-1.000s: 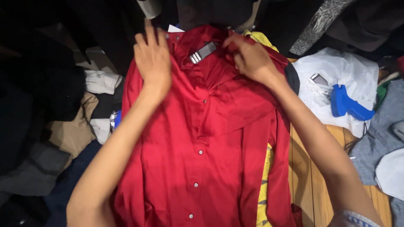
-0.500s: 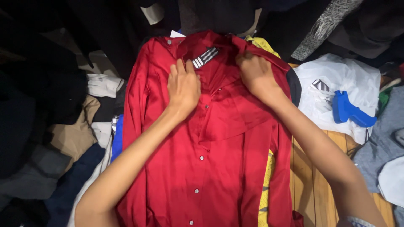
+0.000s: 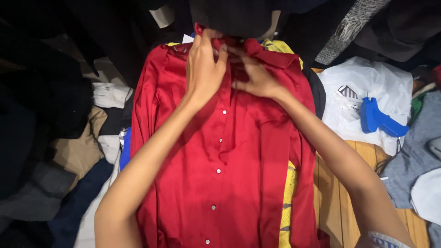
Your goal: The person uses a hot glue gun to attach a striped fabric tag to the collar of a red shirt, then smooths the shirt out. They repeat the process by gluing a tag onto a green top and smoothing it out as well.
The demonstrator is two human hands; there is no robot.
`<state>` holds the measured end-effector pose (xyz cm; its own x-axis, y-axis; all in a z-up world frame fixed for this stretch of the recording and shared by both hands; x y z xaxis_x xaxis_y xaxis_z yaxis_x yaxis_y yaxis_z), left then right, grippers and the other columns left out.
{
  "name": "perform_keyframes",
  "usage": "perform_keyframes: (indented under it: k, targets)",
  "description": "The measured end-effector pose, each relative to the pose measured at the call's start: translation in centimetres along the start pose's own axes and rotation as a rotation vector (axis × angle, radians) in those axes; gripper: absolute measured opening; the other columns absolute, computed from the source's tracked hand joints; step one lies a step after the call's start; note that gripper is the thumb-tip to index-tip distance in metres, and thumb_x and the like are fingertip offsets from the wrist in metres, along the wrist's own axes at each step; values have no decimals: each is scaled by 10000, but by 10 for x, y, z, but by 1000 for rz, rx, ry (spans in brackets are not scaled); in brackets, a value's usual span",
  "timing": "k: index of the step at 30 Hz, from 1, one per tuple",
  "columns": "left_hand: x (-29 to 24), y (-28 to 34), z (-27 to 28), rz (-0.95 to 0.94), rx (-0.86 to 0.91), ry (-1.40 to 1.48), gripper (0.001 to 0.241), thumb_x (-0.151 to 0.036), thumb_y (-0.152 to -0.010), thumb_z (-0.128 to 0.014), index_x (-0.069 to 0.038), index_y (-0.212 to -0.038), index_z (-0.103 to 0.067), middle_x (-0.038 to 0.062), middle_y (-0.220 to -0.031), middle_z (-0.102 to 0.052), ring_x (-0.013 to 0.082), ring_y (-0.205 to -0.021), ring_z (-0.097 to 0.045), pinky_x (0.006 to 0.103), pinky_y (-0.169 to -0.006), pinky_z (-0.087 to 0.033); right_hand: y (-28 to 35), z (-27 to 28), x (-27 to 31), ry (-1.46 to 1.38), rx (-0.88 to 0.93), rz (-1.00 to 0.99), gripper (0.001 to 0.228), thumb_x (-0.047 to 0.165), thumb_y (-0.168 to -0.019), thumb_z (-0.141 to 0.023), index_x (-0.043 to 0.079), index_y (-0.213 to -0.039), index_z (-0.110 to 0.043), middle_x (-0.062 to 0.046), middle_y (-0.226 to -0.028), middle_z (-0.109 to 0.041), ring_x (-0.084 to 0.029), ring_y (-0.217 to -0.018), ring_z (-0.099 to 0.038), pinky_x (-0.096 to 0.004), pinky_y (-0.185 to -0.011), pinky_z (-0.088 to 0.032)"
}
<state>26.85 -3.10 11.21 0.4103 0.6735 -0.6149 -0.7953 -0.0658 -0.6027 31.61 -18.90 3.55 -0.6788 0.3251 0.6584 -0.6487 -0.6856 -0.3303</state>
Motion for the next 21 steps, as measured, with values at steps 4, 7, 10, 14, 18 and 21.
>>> perform_keyframes:
  k: [4, 7, 10, 14, 18, 21]
  targets:
    - [23, 0, -21, -5, -4, 50, 241, -123, -895, -635, -68, -1118, -561, 168, -932, -589, 380, -814, -664, 470, -767, -500, 15, -15, -13, 178, 103, -218, 1110, 378, -827, -837, -72, -1559, -134, -295, -1614, -231, -417, -1492, -291, -408, -1216, -264]
    - [29, 13, -37, -107, 181, 75, 494, -137, -903, -715, -26, -1348, -534, 246, -1121, -655, 413, -1065, -630, 470, -922, -515, 30, -6, 5, 226, 78, -252, 981, 372, -881, -773, 0, -1562, -173, -271, -1609, -236, -453, -1452, -323, -478, -1174, -303]
    - [13, 44, -27, 74, 480, 220, 767, -104, -990, -652, -258, -1605, -220, 85, -910, -753, 227, -878, -778, 359, -891, -615, 51, 8, 27, 240, 3, -174, 755, 289, -970, -663, 47, -1558, -258, -254, -1536, -334, -422, -1441, -376, -466, -1154, -339]
    - [-8, 84, -13, 121, 630, -52, 793, -163, -976, -632, -186, -1634, -190, 327, -1352, -574, 491, -1300, -545, 591, -1038, -490, 76, 22, 50, 293, -52, -198, 593, 246, -931, -705, 79, -1456, -488, -171, -1398, -497, -434, -1321, -525, -545, -1072, -472]
    - [-29, 123, 1, 104, 584, -79, 839, -127, -965, -621, -16, -1624, -113, 386, -1371, -500, 549, -1287, -509, 631, -1022, -455, 109, 27, 61, 261, -170, -157, 425, 220, -972, -675, 97, -1370, -588, -139, -1360, -534, -394, -1293, -559, -512, -1049, -485]
    - [-52, 155, 2, -113, 541, -213, 765, -161, -954, -649, -1, -1595, -264, 295, -1314, -533, 489, -1217, -546, 567, -973, -484, 134, 33, 89, 223, -213, -173, 362, 161, -953, -681, 77, -1301, -630, -180, -1324, -568, -448, -1256, -582, -553, -1061, -463]
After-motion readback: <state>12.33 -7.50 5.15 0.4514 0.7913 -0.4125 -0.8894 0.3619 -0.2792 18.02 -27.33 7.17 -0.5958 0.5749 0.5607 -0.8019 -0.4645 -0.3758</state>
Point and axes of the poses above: each hand's wrist, its own y-axis away from the middle knuckle, its own z-axis out of the back of the hand, x = y × z, the point moved 5 cm from there along -y, towards the middle knuckle
